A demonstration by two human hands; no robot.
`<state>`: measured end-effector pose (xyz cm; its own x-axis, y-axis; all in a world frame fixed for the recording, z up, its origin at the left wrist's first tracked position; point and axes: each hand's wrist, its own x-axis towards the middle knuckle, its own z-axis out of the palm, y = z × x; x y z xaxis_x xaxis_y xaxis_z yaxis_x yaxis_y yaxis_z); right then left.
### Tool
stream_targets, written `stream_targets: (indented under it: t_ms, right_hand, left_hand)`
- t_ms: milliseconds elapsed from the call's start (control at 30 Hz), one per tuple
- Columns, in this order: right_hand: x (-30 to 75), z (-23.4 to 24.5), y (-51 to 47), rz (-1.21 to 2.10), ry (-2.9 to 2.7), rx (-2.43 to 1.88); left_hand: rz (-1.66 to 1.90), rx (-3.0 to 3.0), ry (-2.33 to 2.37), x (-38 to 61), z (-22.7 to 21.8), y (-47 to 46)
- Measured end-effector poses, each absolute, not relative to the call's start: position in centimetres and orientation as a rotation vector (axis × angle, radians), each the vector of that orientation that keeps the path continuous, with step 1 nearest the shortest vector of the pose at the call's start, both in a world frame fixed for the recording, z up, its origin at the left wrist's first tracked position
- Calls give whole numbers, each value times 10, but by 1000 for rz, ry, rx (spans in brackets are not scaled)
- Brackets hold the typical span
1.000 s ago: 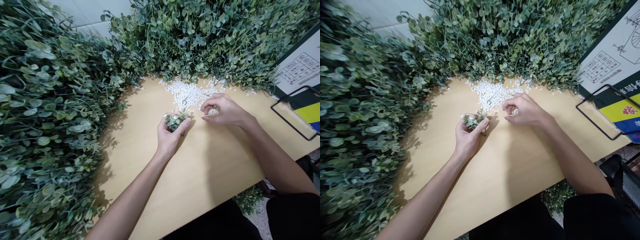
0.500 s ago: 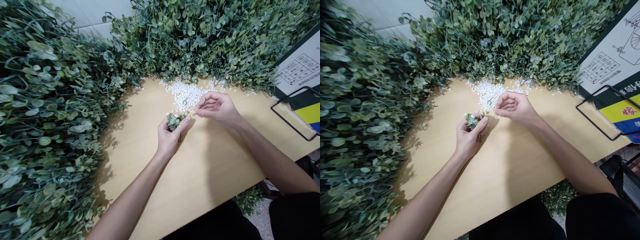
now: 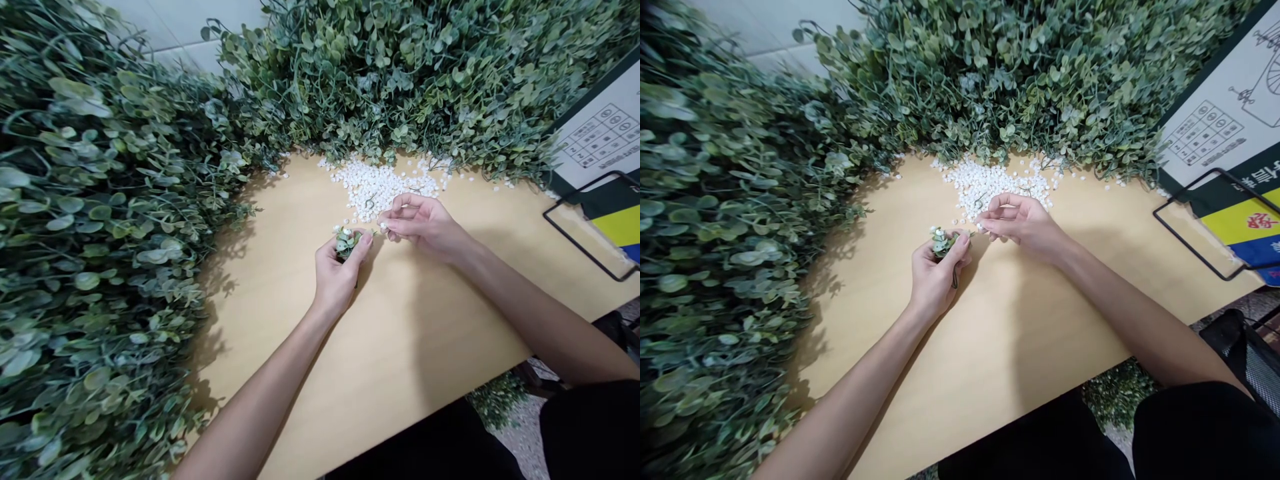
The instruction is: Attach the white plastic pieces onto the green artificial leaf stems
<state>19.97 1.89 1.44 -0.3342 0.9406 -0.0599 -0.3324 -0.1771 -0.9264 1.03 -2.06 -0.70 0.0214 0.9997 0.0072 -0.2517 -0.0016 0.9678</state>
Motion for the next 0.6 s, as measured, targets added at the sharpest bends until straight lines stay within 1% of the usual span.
stream_targets:
  t_ms: [233, 600]
  right_hand:
    - [196, 11, 16, 1795, -1001, -792]
    - [194, 9, 16, 1811, -1026, -777]
  left_hand:
    - [1299, 1018, 989, 10, -8, -21]
    - [1312, 1017, 994, 10, -10, -19]
